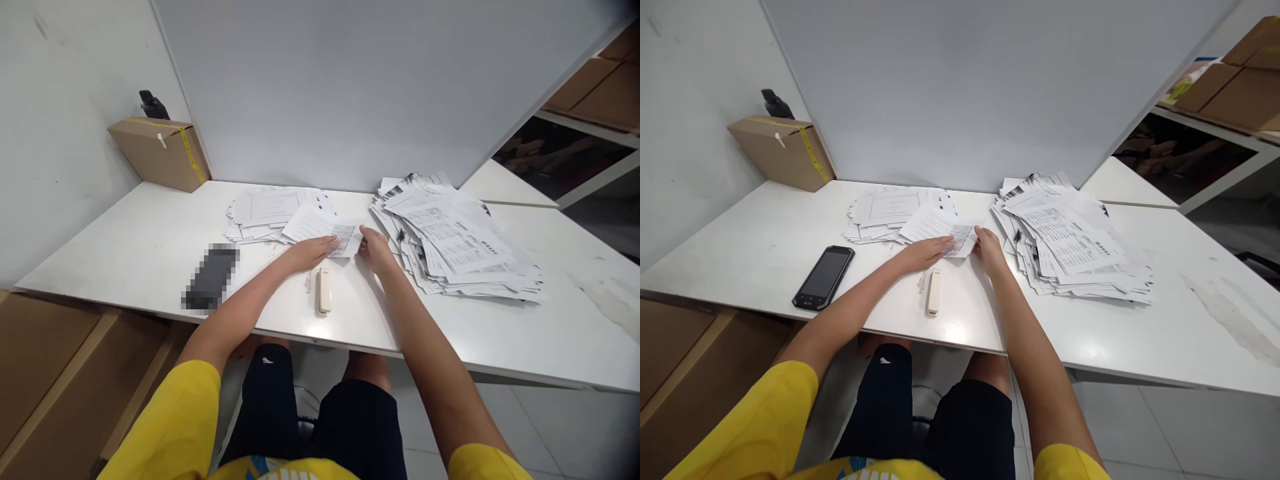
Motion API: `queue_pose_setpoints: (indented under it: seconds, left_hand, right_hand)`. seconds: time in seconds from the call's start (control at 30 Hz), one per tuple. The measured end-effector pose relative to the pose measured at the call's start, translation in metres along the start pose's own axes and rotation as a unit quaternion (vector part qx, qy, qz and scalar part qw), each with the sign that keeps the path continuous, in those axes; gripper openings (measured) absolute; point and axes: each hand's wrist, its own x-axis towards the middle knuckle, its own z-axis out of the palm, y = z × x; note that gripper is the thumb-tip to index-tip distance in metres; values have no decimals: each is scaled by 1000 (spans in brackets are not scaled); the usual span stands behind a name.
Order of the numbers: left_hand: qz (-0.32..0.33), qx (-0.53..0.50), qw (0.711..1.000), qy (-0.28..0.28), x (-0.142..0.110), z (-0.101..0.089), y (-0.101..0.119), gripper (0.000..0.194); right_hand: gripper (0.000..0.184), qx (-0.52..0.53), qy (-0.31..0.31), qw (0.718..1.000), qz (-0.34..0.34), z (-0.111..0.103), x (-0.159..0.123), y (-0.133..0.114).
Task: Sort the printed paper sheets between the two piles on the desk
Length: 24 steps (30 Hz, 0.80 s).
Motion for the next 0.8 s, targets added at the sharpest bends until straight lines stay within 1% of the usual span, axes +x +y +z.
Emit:
queue_pose_setpoints:
  seconds: [0.07,0.13,0.2,0.23,0.3,0.37,0.43,0.5,0.6,0.67,0.8]
  left_hand:
    - [7,5,1000,9,0,2,-2,50]
    - [22,17,999,26,2,3,-4,48]
    - [29,35,997,68,3,3,-8,48]
    - [22,44,994,100,4,3,-10,48]
    - [-18,52,982,179,5,2,-16,52]
    - [-79,37,962,259,5,1,-23,60]
    - [-131,-4,940,315,4,0,-29,69]
    - [-157,-56,927,335,3,1,-33,77]
    - [-158,-99,925,331,2,1,-33,83]
    - [-154,-92,925,335,1,0,-31,83]
    - [-138,-69,928,340,1,-3,-29,83]
  right_hand:
    - [29,-52,-16,999,7,1,-1,2]
    - [35,-96,-23,995,1,1,-1,3]
    - [41,-135,-14,990,-39,-1,2,4]
    - [42,-152,-4,986,-65,-3,3,4]
    - [45,-177,16,977,-117,-7,7,2]
    - [46,-189,29,968,-163,-11,10,-1]
    - [46,-192,43,959,-204,-14,11,-4]
    - [45,-180,64,953,-236,-16,12,-7]
    - [45,-140,78,951,-263,-15,11,-10]
    - [46,-130,70,951,-270,-13,10,-10]
    - [48,-130,54,957,-252,-9,8,-8]
